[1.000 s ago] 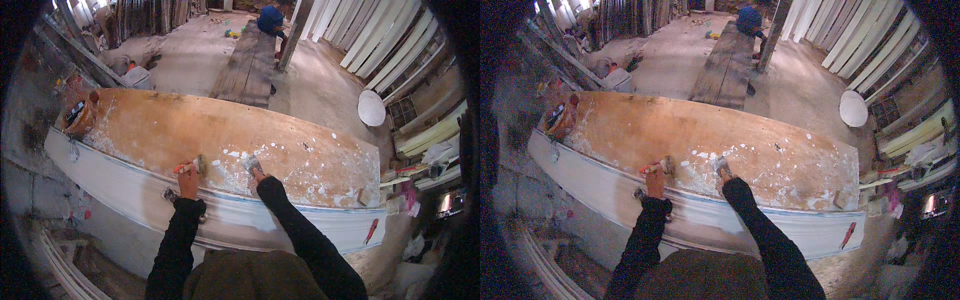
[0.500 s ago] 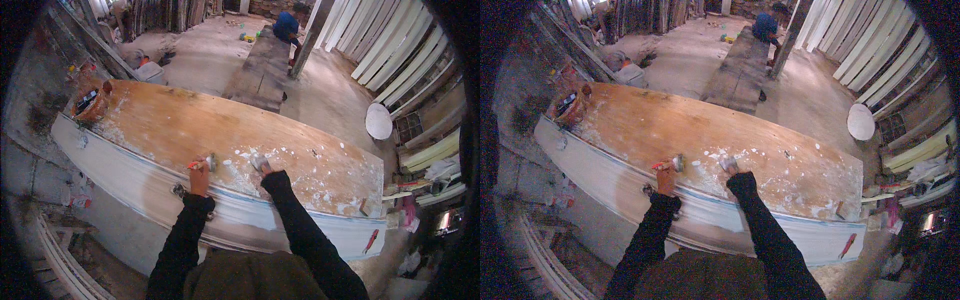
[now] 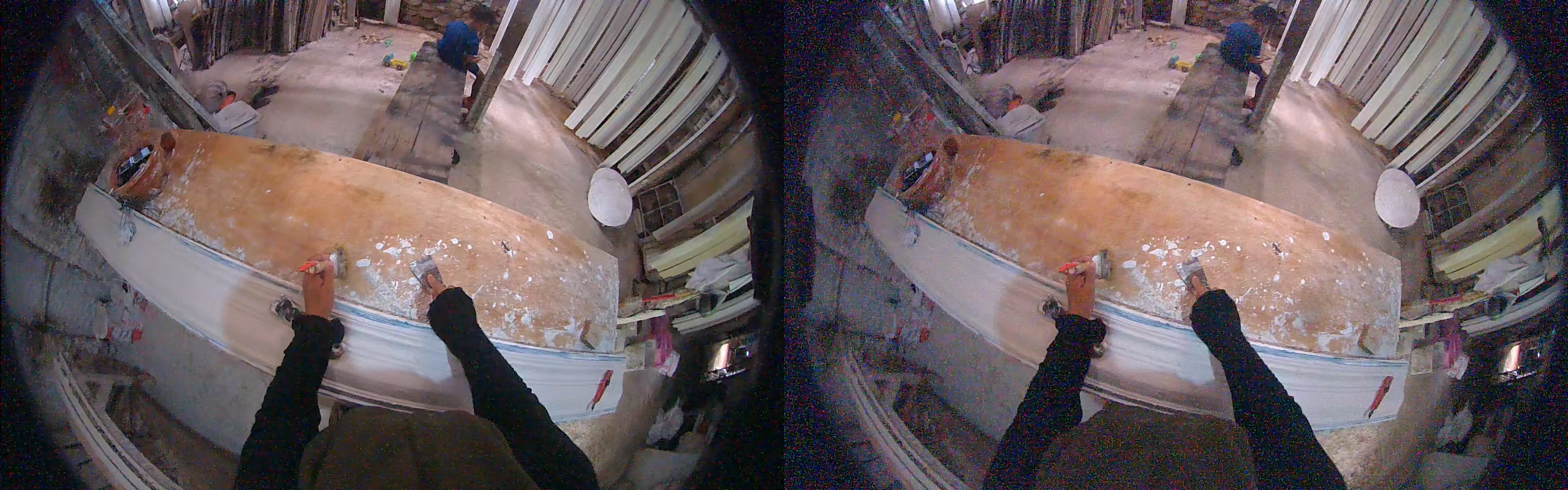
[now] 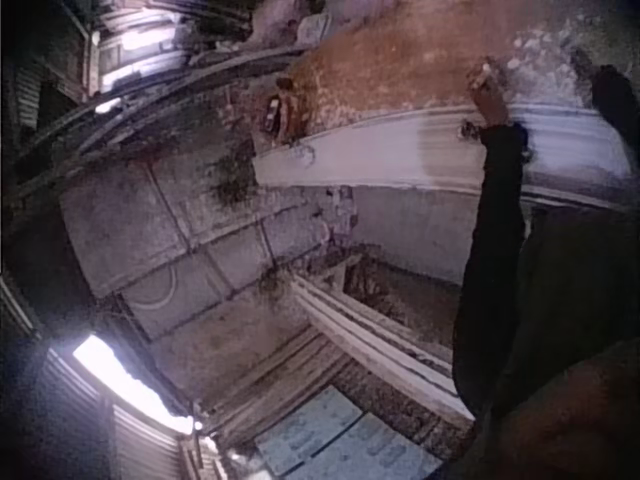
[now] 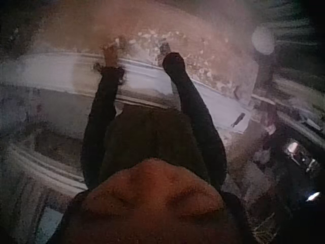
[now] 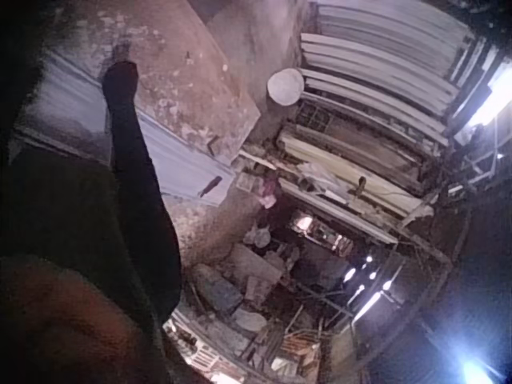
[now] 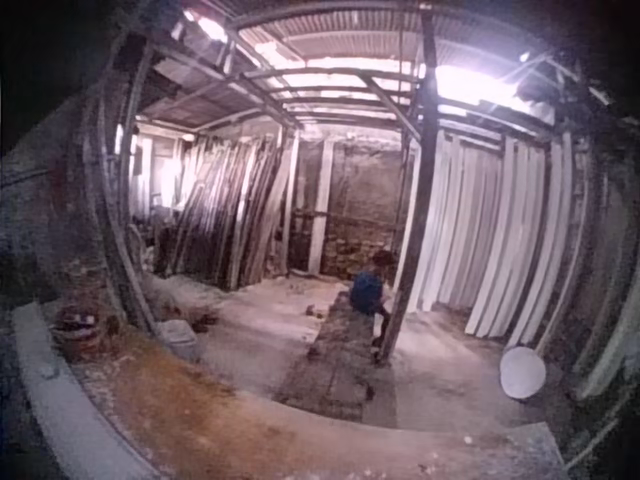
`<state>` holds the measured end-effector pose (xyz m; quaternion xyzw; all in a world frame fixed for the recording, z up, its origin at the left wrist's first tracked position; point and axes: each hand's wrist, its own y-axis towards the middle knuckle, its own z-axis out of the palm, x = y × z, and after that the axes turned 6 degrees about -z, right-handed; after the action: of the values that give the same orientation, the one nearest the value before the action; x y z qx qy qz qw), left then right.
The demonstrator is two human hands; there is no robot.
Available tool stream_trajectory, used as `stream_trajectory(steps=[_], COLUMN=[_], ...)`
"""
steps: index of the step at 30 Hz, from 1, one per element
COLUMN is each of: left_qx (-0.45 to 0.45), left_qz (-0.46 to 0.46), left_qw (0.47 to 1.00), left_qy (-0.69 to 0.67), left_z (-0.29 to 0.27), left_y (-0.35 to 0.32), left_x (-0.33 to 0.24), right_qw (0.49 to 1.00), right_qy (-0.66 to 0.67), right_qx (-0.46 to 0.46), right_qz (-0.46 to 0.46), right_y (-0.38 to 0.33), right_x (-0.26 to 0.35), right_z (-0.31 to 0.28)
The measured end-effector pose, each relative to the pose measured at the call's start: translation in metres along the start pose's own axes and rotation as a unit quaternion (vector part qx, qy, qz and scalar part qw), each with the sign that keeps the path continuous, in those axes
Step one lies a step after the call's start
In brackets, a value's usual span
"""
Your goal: The person applies a white paste to a large white wooden panel using a putty knife and a brush. They repeatedly scoop the paste from a bucket and spread it across the surface, smoothing it out.
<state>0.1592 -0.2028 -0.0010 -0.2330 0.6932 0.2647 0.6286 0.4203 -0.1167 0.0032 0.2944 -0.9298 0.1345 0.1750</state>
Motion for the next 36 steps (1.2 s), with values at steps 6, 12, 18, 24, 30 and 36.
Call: stream_trajectory(steps=[6, 12, 18, 24, 30, 36], left_qx=[-0.008, -0.006, -0.013, 0.004, 0.007, -0.009], left_qz=[0.011, -0.029, 0.010, -0.023, -0.037, -0.037], left_qw=[0.998, 0.999, 0.995, 0.997, 0.998, 0.999], left_qy=[0.063, 0.042, 0.099, 0.070, 0.057, 0.012], left_z=[0.000, 0.004, 0.004, 0.001, 0.005, 0.001], left_y=[0.000, -0.007, 0.001, -0.001, 0.002, 0.000], left_x=[-0.007, -0.017, -0.016, -0.004, -0.016, -0.005], right_qw=[1.000, 0.998, 0.999, 0.999, 0.998, 0.998], right_qy=[-0.018, -0.055, -0.045, -0.052, -0.062, -0.058], right_qx=[-0.017, -0.021, -0.009, 0.005, -0.016, 0.000], right_qz=[0.015, 0.020, 0.029, 0.013, 0.021, 0.004], right_y=[-0.015, 0.033, 0.008, 0.041, 0.006, 0.031], right_x=[-0.012, 0.003, -0.015, 0.002, 0.006, 0.020], right_z=[0.008, -0.011, -0.006, -0.024, 0.007, -0.011])
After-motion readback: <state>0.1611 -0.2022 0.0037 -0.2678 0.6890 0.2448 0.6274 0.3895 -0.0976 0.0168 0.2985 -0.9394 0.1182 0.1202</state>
